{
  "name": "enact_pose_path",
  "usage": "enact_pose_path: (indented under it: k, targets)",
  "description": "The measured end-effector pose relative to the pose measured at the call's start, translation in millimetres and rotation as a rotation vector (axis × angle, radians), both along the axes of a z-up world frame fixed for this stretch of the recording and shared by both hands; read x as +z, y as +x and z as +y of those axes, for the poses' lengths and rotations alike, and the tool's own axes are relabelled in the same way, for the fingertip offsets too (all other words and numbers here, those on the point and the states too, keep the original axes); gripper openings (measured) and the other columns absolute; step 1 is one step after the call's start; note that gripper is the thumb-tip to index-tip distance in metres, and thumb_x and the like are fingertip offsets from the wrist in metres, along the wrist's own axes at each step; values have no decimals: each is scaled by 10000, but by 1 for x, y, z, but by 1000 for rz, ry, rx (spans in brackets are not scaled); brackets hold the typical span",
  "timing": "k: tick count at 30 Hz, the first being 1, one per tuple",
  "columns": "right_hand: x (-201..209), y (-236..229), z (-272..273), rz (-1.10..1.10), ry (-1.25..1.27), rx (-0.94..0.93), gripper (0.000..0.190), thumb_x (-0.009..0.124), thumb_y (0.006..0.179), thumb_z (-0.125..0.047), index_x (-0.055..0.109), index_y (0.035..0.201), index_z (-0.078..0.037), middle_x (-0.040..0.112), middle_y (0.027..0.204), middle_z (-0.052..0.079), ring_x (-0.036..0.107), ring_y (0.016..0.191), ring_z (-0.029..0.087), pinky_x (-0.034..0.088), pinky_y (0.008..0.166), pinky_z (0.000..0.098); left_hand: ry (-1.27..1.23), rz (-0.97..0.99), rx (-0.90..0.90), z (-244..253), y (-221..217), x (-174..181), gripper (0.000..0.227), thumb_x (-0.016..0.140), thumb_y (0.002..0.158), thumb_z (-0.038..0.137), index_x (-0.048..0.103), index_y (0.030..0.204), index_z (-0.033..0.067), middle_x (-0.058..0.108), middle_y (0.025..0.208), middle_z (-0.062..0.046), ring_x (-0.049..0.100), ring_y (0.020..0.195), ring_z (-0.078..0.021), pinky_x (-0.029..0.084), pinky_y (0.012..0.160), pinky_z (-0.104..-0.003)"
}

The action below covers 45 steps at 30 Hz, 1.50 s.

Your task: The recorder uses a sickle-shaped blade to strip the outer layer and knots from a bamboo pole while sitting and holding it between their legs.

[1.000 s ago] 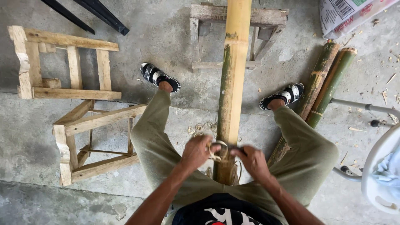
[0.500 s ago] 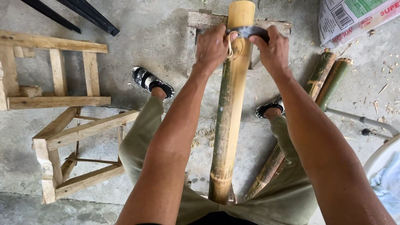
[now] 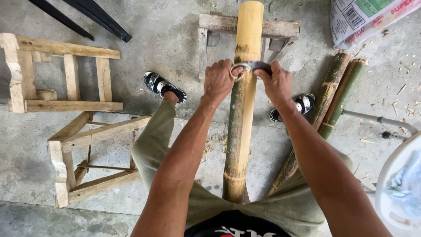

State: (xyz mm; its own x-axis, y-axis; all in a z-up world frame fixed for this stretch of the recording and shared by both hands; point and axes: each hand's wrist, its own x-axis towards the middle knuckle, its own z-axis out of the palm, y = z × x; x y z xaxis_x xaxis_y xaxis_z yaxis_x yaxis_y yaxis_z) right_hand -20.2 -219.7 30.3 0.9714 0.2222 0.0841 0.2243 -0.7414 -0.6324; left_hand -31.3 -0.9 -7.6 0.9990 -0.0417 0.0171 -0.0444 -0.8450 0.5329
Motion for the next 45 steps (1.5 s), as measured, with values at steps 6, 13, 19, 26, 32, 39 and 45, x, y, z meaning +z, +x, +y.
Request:
enact_pose_path:
  k: [6,13,19,26,32,39,45]
  targets:
    - [-35,-102,-14,51,-100,-104,475,452,1070,-568,494,937,-113,587,644,58,380,375,82,356,288,264,49,-55,-45,-2,-95,16,482,430,1038,590,574,910,148,522,727,-24,450,675,-201,387,702,-398]
    - [-23,-238,-15,84,-70,-135,484,457,1041,-557,510,876,-105,519,547,31,311,361,93,257,282,276,-23,-131,-100,-5,-220,25,460,460,1068,553,602,1005,120,596,852,-48,502,751,-195,392,747,-408]
    - [1,-334,-25,409,-207,-95,488,588,967,-537,534,747,-105,544,476,30,367,336,70,306,295,286,-71,108,-205,11,-294,29,424,529,1031,523,618,960,115,620,834,-67,542,760,-222,433,753,-425]
    - [-12,-179,-22,257,-91,17,466,543,1033,-512,586,833,-93,596,583,55,359,351,114,314,273,301,-168,78,-158,16,-171,13,513,455,1040,593,589,901,117,536,751,-31,489,689,-193,431,750,-438]
    - [-8,25,-5,-27,-137,52,444,527,1124,-489,591,1007,-65,674,754,99,393,409,102,361,308,275,-80,-73,-43,10,28,-18,510,400,1038,631,501,843,171,451,704,6,419,632,-176,407,639,-408]
    - [-18,108,-3,-50,-187,-19,526,632,1027,-603,518,956,-95,688,716,100,505,500,107,453,423,285,-52,-192,15,6,112,-3,466,538,978,607,596,881,154,629,770,-1,567,705,-162,454,710,-481]
    - [-4,63,0,2,-121,-18,505,600,1009,-589,511,967,-94,685,723,77,552,480,124,473,389,282,-46,-72,-4,5,69,-7,496,469,1023,627,571,911,155,603,776,-4,551,711,-176,464,701,-446]
